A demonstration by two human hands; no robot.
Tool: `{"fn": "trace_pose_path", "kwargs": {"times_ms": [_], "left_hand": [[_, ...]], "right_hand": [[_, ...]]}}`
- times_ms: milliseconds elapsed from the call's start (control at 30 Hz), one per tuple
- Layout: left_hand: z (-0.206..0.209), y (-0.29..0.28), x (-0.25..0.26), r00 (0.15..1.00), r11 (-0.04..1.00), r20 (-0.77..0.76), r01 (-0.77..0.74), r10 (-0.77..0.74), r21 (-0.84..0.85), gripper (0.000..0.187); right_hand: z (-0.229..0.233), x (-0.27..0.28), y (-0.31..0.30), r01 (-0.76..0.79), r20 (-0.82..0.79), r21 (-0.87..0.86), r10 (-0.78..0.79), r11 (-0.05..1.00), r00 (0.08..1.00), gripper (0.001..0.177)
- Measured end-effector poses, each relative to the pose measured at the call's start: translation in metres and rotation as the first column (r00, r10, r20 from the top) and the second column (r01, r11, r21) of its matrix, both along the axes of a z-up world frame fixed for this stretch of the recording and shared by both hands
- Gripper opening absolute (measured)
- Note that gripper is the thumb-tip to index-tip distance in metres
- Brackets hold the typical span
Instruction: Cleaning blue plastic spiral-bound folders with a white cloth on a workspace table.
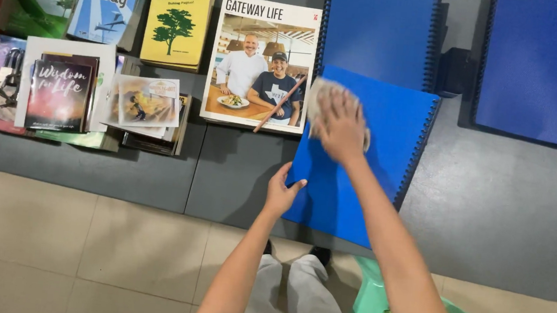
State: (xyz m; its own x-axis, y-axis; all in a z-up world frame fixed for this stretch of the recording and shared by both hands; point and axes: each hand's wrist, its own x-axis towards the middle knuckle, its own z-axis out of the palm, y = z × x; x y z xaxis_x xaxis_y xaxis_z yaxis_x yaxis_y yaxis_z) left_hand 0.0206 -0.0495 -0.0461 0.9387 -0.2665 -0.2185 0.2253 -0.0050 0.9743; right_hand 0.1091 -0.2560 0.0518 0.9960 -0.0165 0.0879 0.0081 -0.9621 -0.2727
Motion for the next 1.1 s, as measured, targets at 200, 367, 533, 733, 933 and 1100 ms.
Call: {"fn": "trace_pose_path", "kwargs": {"times_ms": [200, 367, 533, 733, 933, 1100], "left_hand": [[0.008, 0.001, 0.007, 0.999, 1.000, -0.048, 0.004, -0.003, 0.010, 0.059], [0.022, 0.012, 0.006, 0.994, 0.991, -0.062, 0.091, -0.085, 0.100, 0.050], [-0.036, 0.015, 0.019, 0.962, 0.985, -0.259, 0.125, -0.091, 0.118, 0.047], [-0.030, 0.012, 0.013, 0.989, 0.997, -0.137, 0.062, -0.055, 0.053, 0.041], [-0.012, 0.009, 0.008, 0.998, 0.988, -0.068, 0.003, 0.007, 0.152, 0.038], [-0.020, 0.011, 0.011, 1.000, 0.974, -0.002, 0.016, -0.016, 0.227, 0.038]], "right_hand": [[-0.003, -0.155, -0.029, 0.051, 0.070, -0.157, -0.041, 0.986, 0.997, 0.073], [-0.019, -0.149, -0.033, 0.384, 0.066, -0.231, -0.379, 0.894, 0.923, 0.076], [-0.024, -0.125, 0.056, 0.356, 0.059, 0.009, -0.356, 0.934, 0.933, 0.073], [-0.008, -0.209, 0.110, 0.136, 0.119, 0.004, -0.135, 0.991, 0.984, 0.067], [-0.046, -0.288, 0.023, 0.194, 0.119, -0.167, -0.175, 0.967, 0.977, 0.059], [-0.028, -0.287, -0.034, 0.557, 0.399, 0.182, -0.579, 0.810, 0.711, 0.043]]}}
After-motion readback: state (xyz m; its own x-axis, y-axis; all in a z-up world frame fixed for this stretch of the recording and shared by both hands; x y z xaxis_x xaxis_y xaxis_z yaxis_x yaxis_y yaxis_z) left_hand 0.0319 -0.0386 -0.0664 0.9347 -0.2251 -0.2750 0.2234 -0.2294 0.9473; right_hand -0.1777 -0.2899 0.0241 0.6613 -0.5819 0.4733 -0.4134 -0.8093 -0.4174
